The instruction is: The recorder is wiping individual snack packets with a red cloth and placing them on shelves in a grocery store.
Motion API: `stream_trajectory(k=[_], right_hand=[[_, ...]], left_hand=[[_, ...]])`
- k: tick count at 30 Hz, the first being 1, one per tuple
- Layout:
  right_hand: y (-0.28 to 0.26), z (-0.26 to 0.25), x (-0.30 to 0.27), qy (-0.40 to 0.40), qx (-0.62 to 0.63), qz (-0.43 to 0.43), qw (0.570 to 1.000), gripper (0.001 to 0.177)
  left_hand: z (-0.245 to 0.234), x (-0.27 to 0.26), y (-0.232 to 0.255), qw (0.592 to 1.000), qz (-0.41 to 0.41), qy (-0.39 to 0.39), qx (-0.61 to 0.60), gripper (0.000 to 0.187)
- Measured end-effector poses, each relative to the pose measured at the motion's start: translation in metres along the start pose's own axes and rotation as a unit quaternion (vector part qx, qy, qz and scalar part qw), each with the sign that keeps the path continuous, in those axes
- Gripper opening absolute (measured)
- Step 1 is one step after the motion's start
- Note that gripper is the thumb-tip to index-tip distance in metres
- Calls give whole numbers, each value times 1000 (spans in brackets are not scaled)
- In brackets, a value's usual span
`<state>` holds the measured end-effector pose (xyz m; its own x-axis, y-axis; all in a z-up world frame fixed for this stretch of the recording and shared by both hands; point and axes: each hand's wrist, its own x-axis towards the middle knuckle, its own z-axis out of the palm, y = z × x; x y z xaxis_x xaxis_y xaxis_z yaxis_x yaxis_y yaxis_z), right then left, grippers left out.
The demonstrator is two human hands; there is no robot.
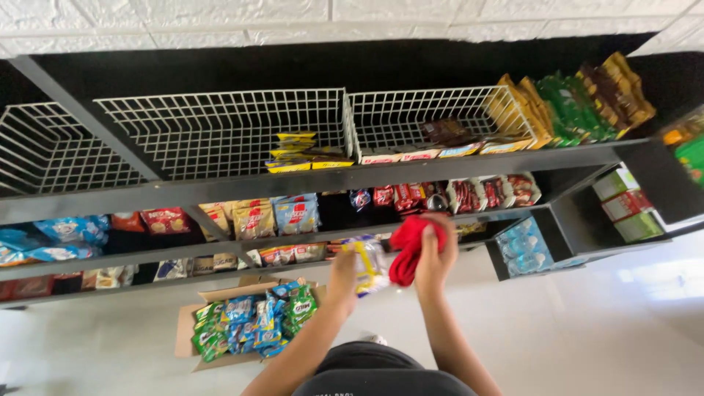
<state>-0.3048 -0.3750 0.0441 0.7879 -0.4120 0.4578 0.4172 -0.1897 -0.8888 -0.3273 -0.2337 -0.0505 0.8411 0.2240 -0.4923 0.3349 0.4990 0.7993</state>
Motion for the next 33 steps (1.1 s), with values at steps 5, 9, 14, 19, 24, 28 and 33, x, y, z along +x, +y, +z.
stream_trajectory(k=[5,9,14,19,24,28,33], right_hand=[[-6,13,-32,-158,-52,-8,986,27],[-1,16,-29,-252,-92,-147,952,22],[23,12,-21,-217,-170,-184,944,12],[2,20,-18,-186,-177,-192,947,13],[14,14,-1,-172,-244,-76,951,23],[-21,9,-15,-152,-165,-33,974,16],[-84,37,-47,-257,-66,-160,951,37]], left_hand=[[28,-15,11,981,-21,-154,-117,41],[34,-45,26,993,-47,-108,23,46],[26,-6,-19,989,-28,-129,72,49],[19,-39,2,997,-22,-57,39,49],[-1,-76,41,995,5,-94,-24,31],[-3,-81,50,996,81,-31,25,28],[8,-82,34,993,-7,-61,-97,51]])
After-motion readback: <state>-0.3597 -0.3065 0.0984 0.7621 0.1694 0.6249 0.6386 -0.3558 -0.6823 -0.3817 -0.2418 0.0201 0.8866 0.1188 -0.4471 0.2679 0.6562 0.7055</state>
